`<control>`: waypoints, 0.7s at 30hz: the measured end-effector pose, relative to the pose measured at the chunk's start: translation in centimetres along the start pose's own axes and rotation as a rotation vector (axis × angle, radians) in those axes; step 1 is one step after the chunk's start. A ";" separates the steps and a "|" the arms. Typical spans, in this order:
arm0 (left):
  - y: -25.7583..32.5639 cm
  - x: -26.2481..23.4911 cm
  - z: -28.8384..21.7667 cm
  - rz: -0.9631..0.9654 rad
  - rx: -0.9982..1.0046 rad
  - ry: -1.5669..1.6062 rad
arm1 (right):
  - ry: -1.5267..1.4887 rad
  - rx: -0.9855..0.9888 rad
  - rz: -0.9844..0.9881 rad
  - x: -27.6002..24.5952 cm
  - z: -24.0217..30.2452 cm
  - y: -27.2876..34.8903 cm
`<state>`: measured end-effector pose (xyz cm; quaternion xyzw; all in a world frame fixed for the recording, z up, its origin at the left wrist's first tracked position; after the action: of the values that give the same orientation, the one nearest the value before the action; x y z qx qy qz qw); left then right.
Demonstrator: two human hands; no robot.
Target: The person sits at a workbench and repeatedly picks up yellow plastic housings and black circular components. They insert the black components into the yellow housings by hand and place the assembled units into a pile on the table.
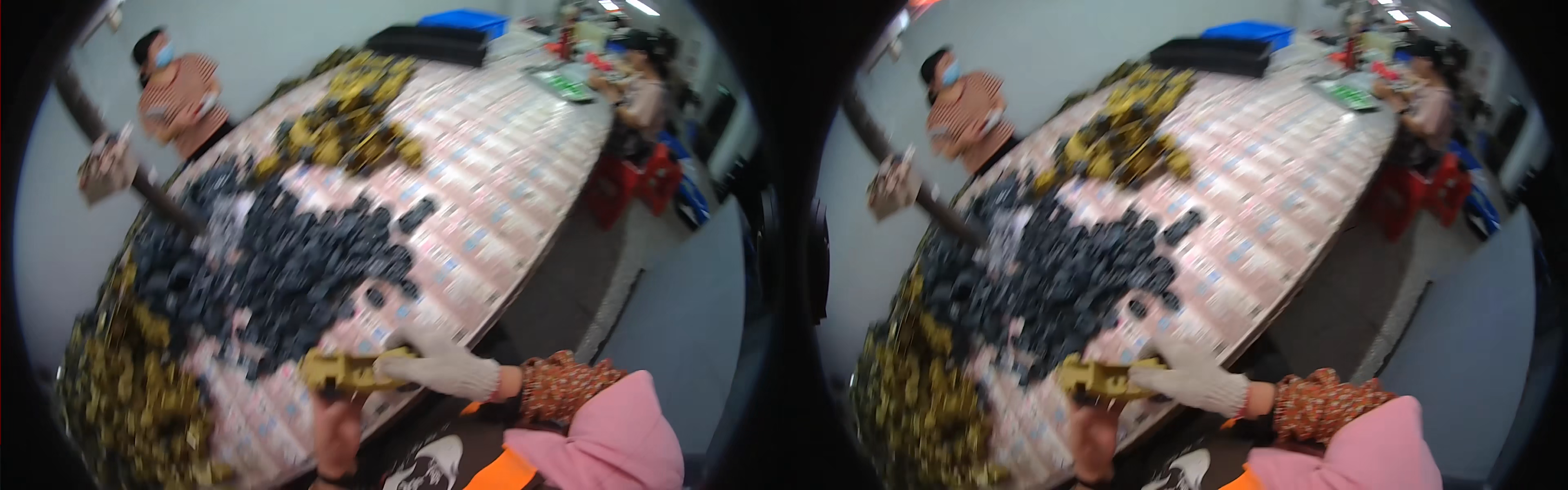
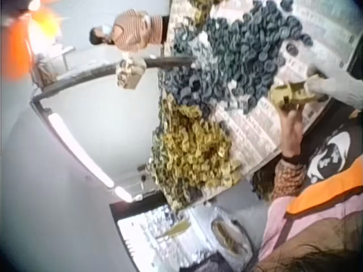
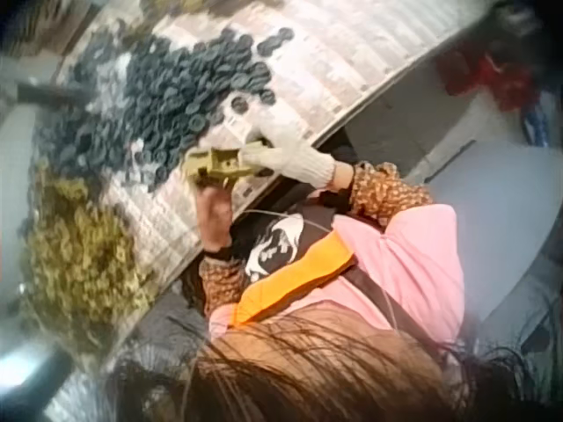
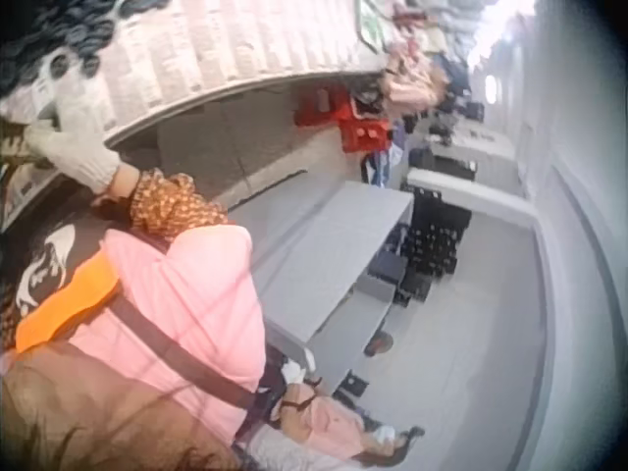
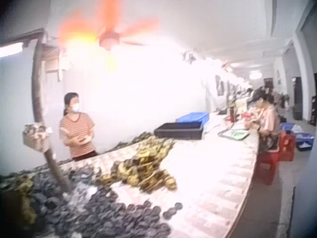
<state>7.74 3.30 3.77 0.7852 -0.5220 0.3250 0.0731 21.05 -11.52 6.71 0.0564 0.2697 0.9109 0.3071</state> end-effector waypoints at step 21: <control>0.5 -2.2 1.8 -0.387 -0.236 0.041 | 0.791 -0.355 -0.487 -6.3 3.5 -6.7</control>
<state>7.58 3.99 0.93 0.8500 -0.3945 0.2573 0.2358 30.59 -9.21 6.54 -0.4113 0.2116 0.7963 0.3898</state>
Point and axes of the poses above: each hand's wrist, its own y-axis away from the middle knuckle, its own x-axis out of the palm, z = x × y, the point moved 7 cm from there along -y, towards the middle knuckle, and after that the axes turned 13 degrees about x, right-handed, at the moved point
